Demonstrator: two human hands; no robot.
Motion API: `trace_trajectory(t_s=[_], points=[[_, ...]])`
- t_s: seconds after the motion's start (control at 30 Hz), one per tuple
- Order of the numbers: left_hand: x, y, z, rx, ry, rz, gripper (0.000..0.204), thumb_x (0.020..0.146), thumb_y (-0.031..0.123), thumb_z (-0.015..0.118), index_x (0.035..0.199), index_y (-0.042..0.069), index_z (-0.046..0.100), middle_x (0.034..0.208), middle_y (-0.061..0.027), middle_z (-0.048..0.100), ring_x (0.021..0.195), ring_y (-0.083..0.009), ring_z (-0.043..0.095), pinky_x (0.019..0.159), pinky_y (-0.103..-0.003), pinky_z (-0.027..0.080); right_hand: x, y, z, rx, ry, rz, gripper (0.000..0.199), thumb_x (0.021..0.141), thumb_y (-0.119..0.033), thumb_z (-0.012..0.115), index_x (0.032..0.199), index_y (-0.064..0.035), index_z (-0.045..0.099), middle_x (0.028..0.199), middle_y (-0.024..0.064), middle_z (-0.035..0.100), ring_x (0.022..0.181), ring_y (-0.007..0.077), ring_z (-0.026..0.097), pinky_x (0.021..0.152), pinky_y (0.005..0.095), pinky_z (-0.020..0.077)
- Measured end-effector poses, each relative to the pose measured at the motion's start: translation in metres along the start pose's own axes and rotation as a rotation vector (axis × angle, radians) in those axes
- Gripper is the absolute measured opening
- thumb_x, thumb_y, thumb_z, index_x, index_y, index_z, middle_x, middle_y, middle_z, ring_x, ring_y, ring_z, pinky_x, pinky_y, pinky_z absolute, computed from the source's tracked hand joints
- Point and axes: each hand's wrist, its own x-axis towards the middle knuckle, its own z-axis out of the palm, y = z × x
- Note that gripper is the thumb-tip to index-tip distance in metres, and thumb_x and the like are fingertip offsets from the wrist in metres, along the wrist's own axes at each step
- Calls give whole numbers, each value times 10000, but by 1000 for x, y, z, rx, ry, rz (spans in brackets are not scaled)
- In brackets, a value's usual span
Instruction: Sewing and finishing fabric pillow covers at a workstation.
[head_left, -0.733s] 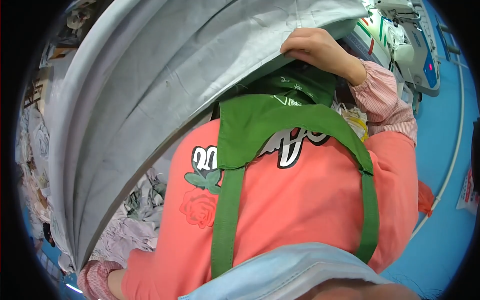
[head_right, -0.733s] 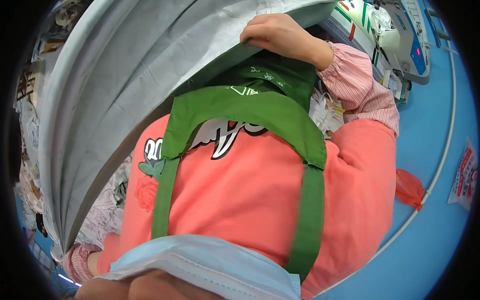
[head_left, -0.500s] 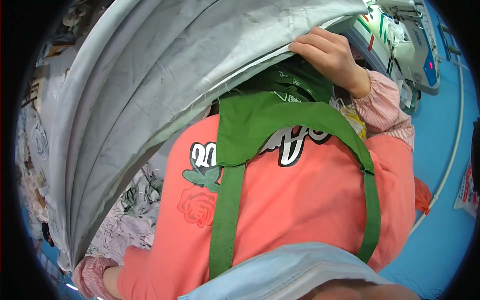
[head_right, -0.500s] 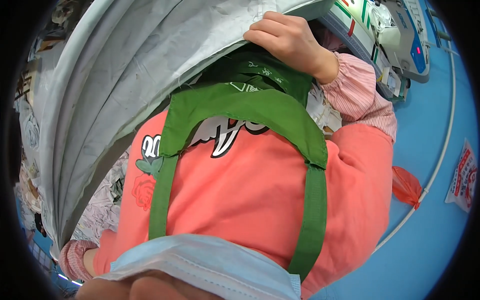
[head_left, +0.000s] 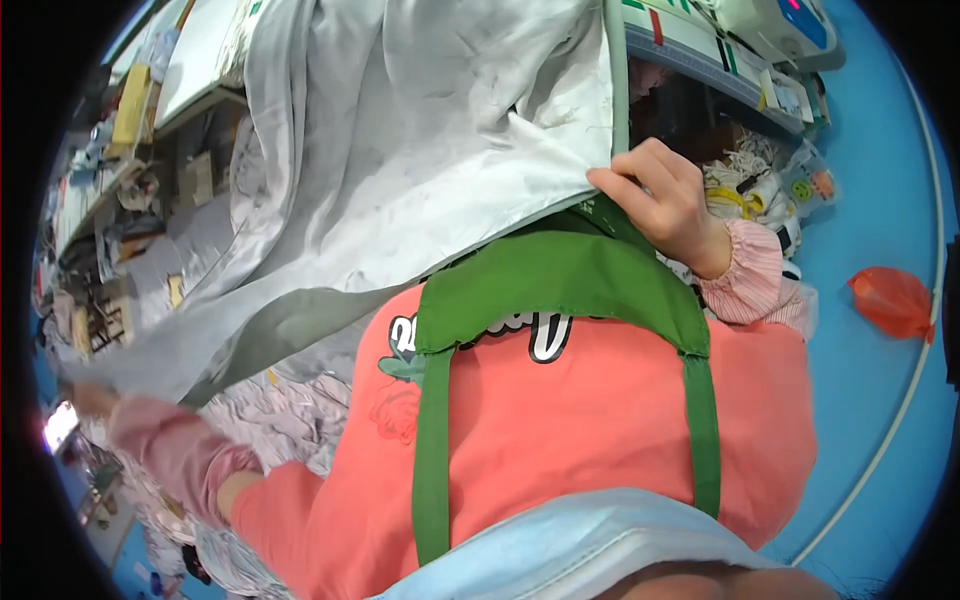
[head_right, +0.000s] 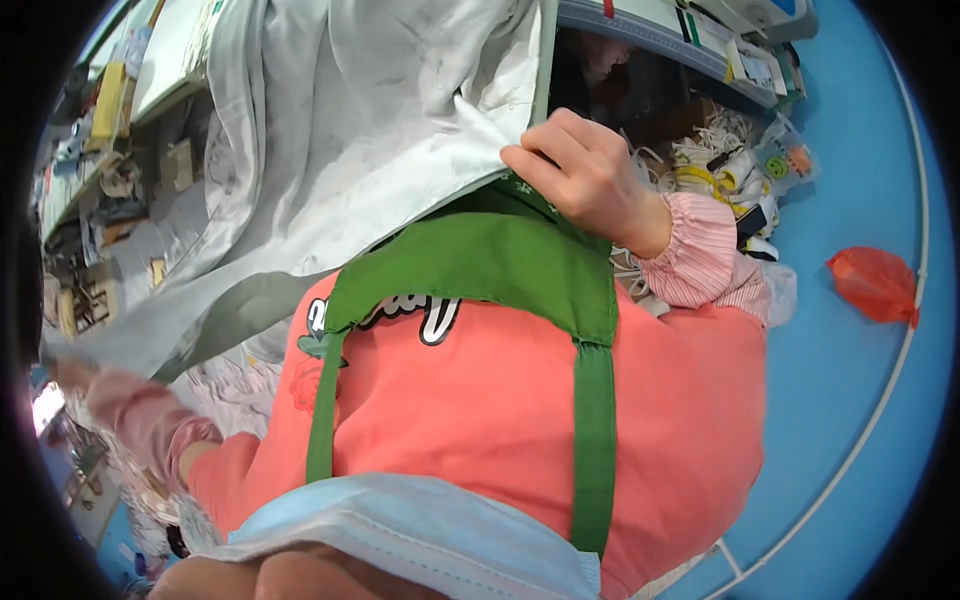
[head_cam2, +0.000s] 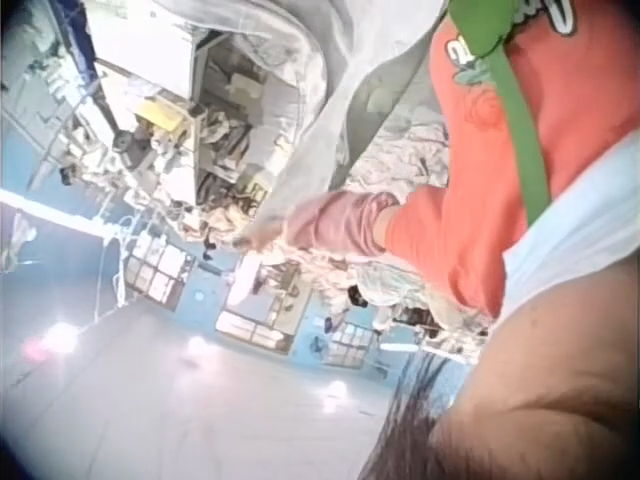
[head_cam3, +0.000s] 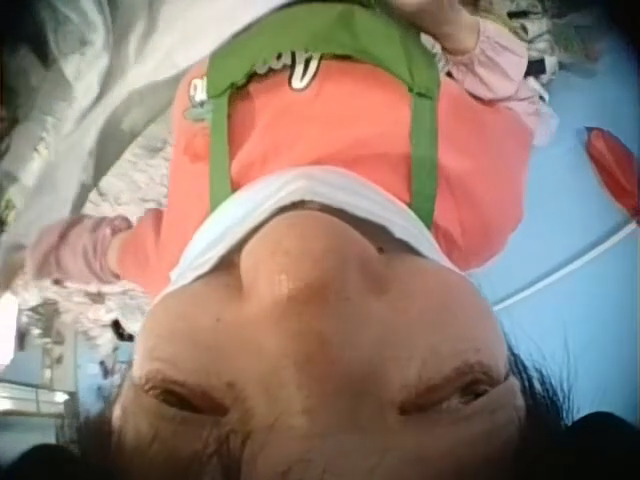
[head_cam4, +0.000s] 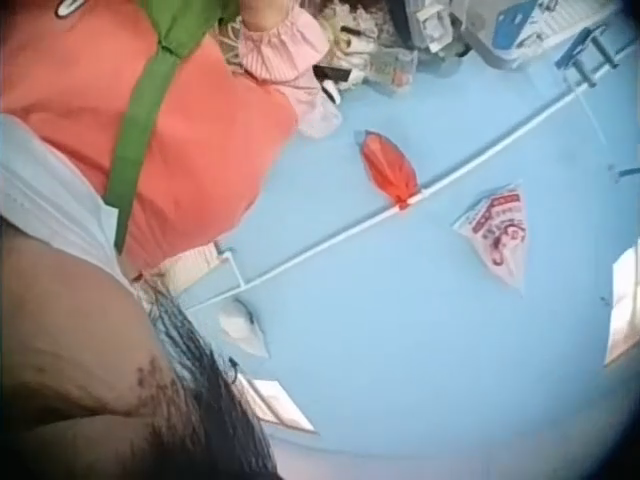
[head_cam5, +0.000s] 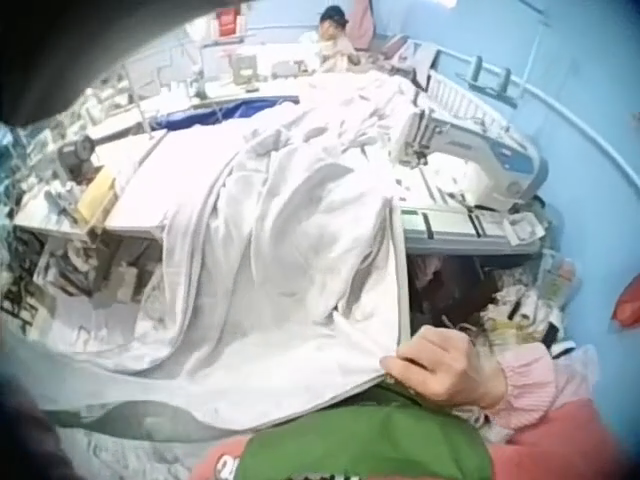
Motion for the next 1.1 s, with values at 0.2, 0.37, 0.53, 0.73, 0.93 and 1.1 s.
trace_trajectory(t_s=[0.2, 0.37, 0.53, 0.73, 0.93, 1.1], points=[[19, 132, 128, -187, -171, 590, 180, 884, 79, 604, 1026, 109, 711, 921, -157, 674, 853, -306, 667, 749, -359, 518, -5, -4, -7, -65, 80, 172, 290, 601, -5, 691, 890, -9, 699, 820, 68, 591, 694, 242, 573, 593, 343, 482], [-16, 255, 263, -435, -242, 952, 138, 865, 72, 635, 996, 34, 655, 1143, -132, 668, 967, -309, 660, 776, -384, 517, -31, -12, 16, 99, 125, 384, 241, 645, 42, 697, 879, -14, 694, 833, 89, 641, 748, 269, 603, 647, 360, 495], [41, 228, 305, -417, -78, 716, 150, 835, 56, 616, 974, 29, 667, 1072, -146, 685, 990, -332, 653, 856, -391, 506, -86, 1, 74, 269, 73, 725, 145, 707, 20, 709, 836, -33, 668, 794, 84, 664, 745, 265, 621, 646, 360, 503], [117, 206, 304, -241, -298, 651, 261, 879, 87, 609, 1122, 4, 655, 1039, -219, 679, 963, -390, 644, 849, -391, 494, -100, 18, 111, 689, 94, 844, 129, 704, 56, 680, 820, 0, 689, 731, 103, 663, 677, 239, 625, 607, 327, 492], [152, 206, 330, -190, -226, 709, 247, 869, 82, 601, 1105, 37, 658, 969, -251, 665, 929, -435, 623, 806, -468, 489, -105, 43, 124, 823, 59, 886, 126, 716, 52, 675, 829, -1, 694, 737, 97, 666, 674, 228, 630, 596, 313, 491], [199, 206, 354, -52, -256, 683, 341, 874, 109, 561, 1197, 15, 612, 1043, -303, 643, 985, -460, 614, 837, -463, 490, -98, 67, 130, 865, 59, 868, 111, 705, 17, 698, 811, -10, 679, 738, 103, 666, 682, 254, 626, 647, 344, 496]])
